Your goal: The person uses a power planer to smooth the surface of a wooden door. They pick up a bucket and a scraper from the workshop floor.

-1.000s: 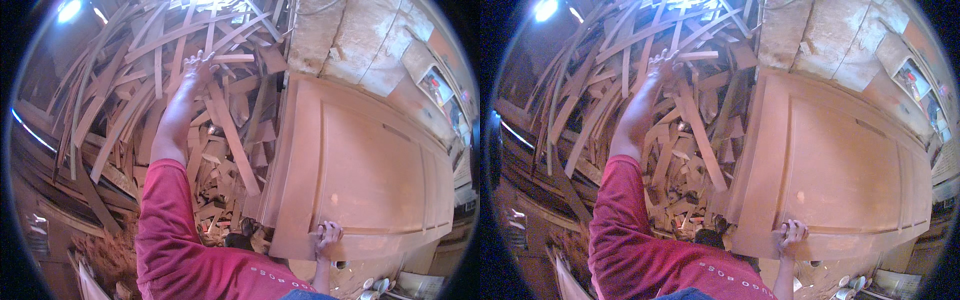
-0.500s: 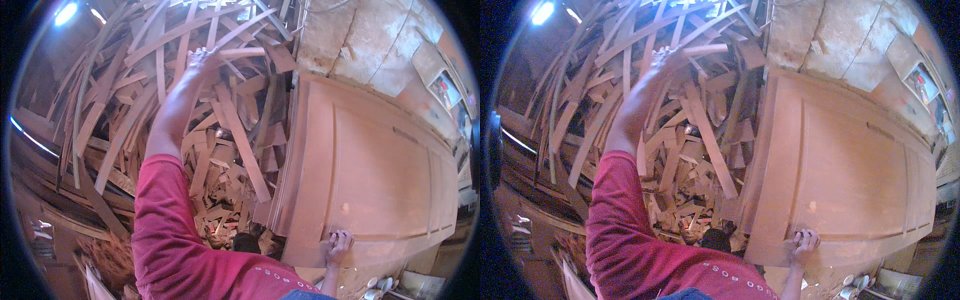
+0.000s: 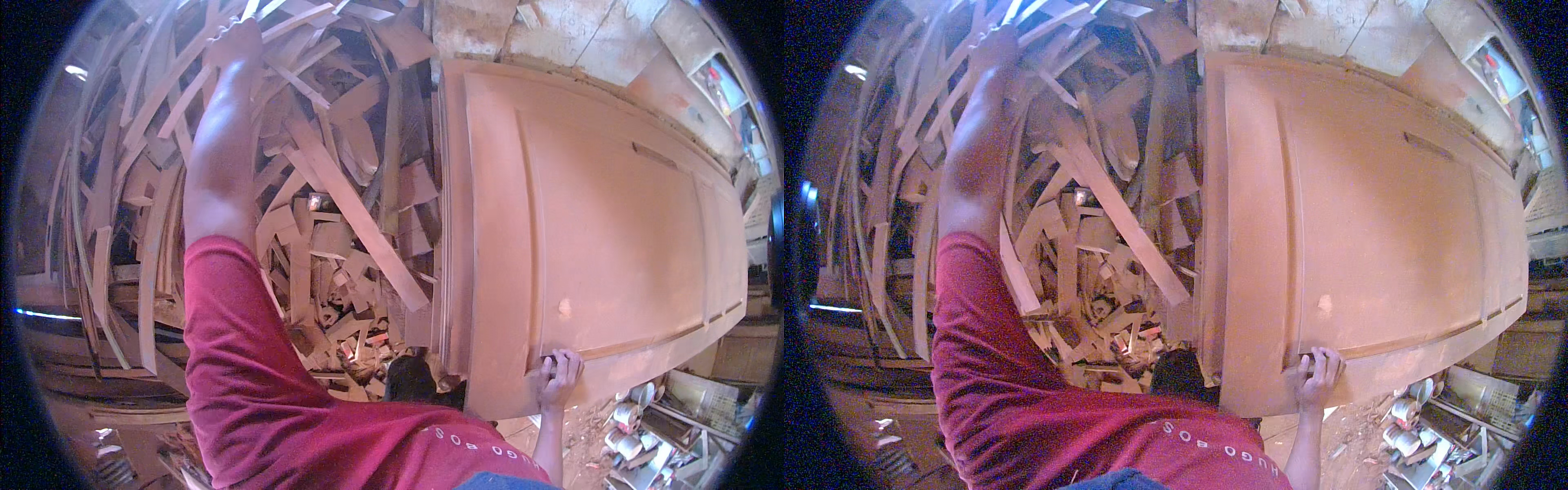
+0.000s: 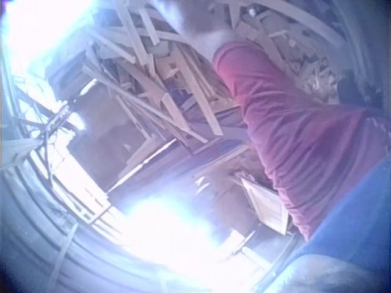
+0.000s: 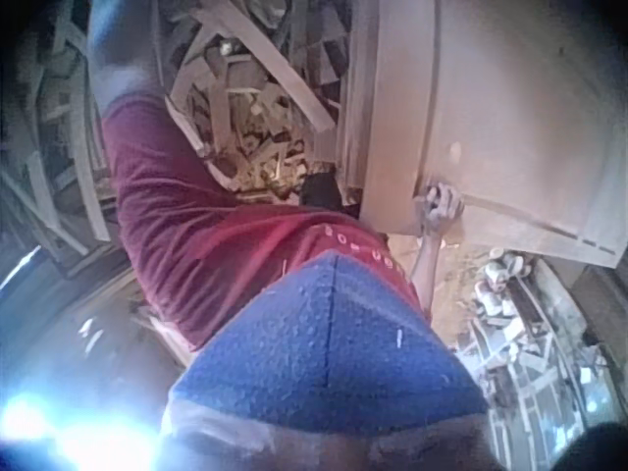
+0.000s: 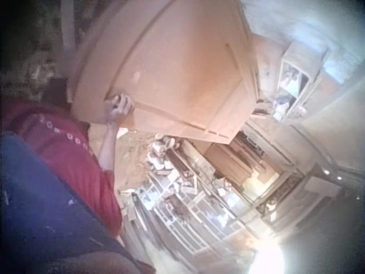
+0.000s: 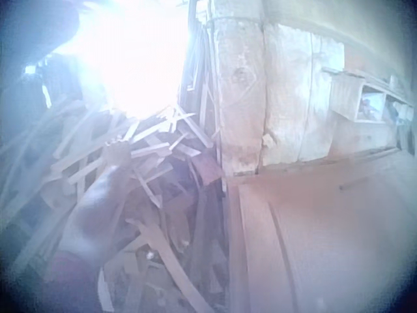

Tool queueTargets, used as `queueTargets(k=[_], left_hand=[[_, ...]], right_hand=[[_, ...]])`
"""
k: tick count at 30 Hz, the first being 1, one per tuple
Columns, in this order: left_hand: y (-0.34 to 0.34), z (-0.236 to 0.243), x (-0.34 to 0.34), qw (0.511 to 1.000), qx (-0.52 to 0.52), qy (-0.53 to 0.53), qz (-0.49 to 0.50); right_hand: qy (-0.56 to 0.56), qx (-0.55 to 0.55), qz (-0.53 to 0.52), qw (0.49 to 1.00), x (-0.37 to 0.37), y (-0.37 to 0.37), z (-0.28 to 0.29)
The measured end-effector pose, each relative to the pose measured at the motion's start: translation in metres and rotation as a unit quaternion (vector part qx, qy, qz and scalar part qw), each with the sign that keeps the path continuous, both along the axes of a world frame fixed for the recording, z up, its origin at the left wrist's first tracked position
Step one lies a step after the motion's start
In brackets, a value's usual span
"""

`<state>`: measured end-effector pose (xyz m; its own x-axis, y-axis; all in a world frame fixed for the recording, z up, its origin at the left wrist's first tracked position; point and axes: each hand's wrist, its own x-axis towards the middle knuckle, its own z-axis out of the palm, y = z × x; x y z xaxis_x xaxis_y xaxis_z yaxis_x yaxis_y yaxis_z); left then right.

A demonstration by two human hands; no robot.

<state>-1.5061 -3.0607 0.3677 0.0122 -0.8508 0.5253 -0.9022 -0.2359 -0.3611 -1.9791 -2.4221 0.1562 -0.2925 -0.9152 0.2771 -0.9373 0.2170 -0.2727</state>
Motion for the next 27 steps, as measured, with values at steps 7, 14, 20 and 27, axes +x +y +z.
queueTargets(k=[7, 14, 20, 27], left_hand=[[0.006, -0.009, -0.01, 0.996, 0.028, 0.075, -0.049], [0.028, -0.009, -0.019, 0.996, 0.06, 0.062, -0.005], [0.042, -0.009, -0.036, 0.992, -0.045, 0.08, -0.083], [0.105, -0.028, -0.106, 0.943, -0.057, 0.139, -0.297]], right_hand=[[-0.003, -0.001, 0.002, 1.0, -0.006, 0.002, -0.003], [-0.011, -0.022, -0.006, 1.0, -0.002, -0.003, 0.004], [0.011, -0.032, 0.0, 0.999, -0.004, 0.003, -0.001], [0.014, -0.059, 0.048, 0.997, -0.003, 0.004, 0.008]])
